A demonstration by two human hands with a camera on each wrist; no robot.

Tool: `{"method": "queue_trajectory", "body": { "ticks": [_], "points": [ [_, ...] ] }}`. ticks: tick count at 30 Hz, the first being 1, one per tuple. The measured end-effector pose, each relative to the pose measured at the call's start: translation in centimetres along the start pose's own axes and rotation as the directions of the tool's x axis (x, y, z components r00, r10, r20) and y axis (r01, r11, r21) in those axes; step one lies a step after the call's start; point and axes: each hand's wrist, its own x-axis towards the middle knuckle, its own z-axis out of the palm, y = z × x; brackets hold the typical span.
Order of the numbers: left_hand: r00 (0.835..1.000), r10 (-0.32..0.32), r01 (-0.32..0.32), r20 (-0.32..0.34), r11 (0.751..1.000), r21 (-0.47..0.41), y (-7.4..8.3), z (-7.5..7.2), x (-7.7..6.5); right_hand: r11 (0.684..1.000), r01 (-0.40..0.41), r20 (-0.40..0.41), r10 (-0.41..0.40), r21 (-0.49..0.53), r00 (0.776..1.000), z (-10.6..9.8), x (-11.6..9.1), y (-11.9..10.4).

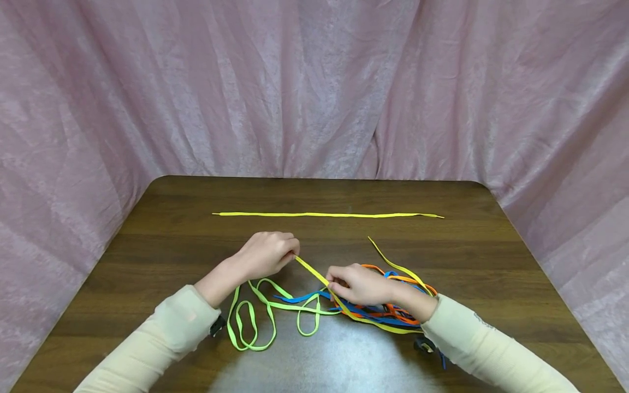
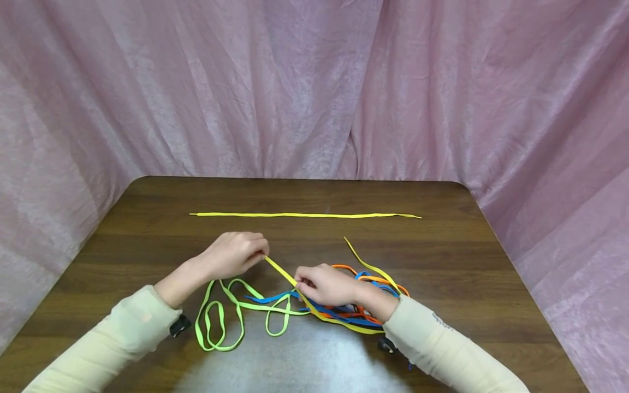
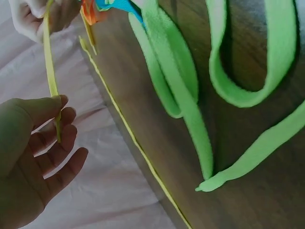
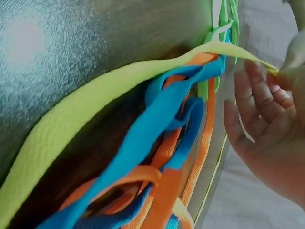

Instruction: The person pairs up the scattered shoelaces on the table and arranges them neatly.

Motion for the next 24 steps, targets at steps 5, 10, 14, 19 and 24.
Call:
{"method": "queue_trajectory", "body": {
  "ticks": [5, 10, 14, 19, 24],
  "points": [
    [1.0, -0.027, 0.027, -0.003, 1.0, 0.016, -0.1, 0.1, -0.2, 0.987, -0.07, 0.047, 0.064, 0.142, 0.997, -0.6, -0.2, 0.1],
    [0.998, -0.055, 0.055, -0.026, 0.998, 0.016, -0.4, -0.1, -0.3, 0.987, -0.081, 0.035, 0.077, 0.137, 0.996, -1.3, -0.4, 0.2],
    [0.997, -0.074, 0.075, -0.026, 0.997, 0.013, -0.7, -0.2, -0.6, 0.978, -0.139, 0.096, 0.125, 0.157, 0.987, -2.1, -0.7, 0.3],
    [0.996, -0.086, 0.086, -0.016, 0.996, -0.011, -0.9, -0.2, -0.8, 0.981, -0.144, 0.18, 0.12, 0.128, 0.976, -2.8, -0.8, 0.4],
    [0.993, -0.114, 0.114, -0.02, 0.993, -0.025, -1.3, -0.2, -1.2, 0.983, -0.133, 0.163, 0.112, 0.126, 0.98, -3.4, -1.0, 0.9]
  ]
}}
